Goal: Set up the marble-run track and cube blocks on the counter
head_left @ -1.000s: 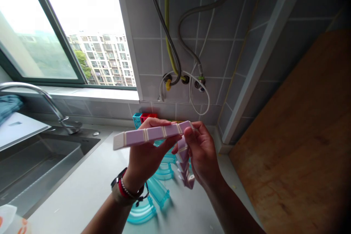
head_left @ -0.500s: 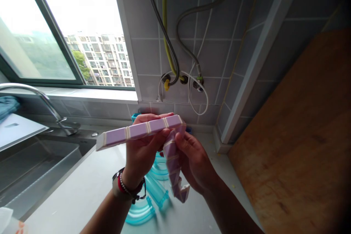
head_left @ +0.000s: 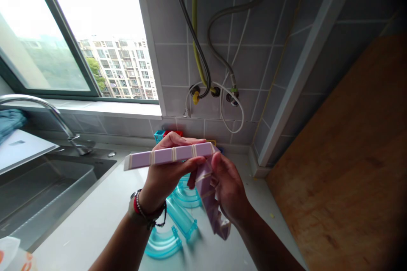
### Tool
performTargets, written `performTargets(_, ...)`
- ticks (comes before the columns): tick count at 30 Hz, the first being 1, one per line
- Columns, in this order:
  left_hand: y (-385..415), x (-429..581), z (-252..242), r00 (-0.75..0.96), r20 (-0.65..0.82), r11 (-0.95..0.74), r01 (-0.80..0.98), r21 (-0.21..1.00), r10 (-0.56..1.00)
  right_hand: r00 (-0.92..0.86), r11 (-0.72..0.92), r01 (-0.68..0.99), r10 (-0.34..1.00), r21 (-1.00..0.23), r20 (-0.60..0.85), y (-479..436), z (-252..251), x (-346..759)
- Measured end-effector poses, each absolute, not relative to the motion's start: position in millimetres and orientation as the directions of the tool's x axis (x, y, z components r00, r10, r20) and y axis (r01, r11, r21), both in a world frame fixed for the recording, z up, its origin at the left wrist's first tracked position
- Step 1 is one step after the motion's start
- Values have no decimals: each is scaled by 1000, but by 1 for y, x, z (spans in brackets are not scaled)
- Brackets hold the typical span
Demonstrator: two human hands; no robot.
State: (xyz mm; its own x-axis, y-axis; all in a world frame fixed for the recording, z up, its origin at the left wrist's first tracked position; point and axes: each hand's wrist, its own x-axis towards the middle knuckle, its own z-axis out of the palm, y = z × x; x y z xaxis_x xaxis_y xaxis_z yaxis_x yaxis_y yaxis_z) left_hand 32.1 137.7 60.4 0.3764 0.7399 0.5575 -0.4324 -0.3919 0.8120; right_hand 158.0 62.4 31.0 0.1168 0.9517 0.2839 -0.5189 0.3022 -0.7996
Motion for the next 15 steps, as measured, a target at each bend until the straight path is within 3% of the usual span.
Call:
performTargets(3, 147, 24, 65, 421, 671, -461, -500, 733, 610, -115, 141, -576, 961, -805, 251, 60, 34, 169)
performTargets(7, 155, 16, 63, 559, 661, -290, -611, 737, 500, -473, -147, -603, 857, -784, 204, 59, 31, 178)
performTargets(10, 156, 16, 56, 617, 578, -174, -589, 789, 534, -522, -228, -617, 835, -753, 175, 62, 29, 177)
performTargets(15, 157, 23, 51, 650, 474, -142, -495, 857, 595, -478, -242, -602, 873, -761, 100, 68, 31, 175)
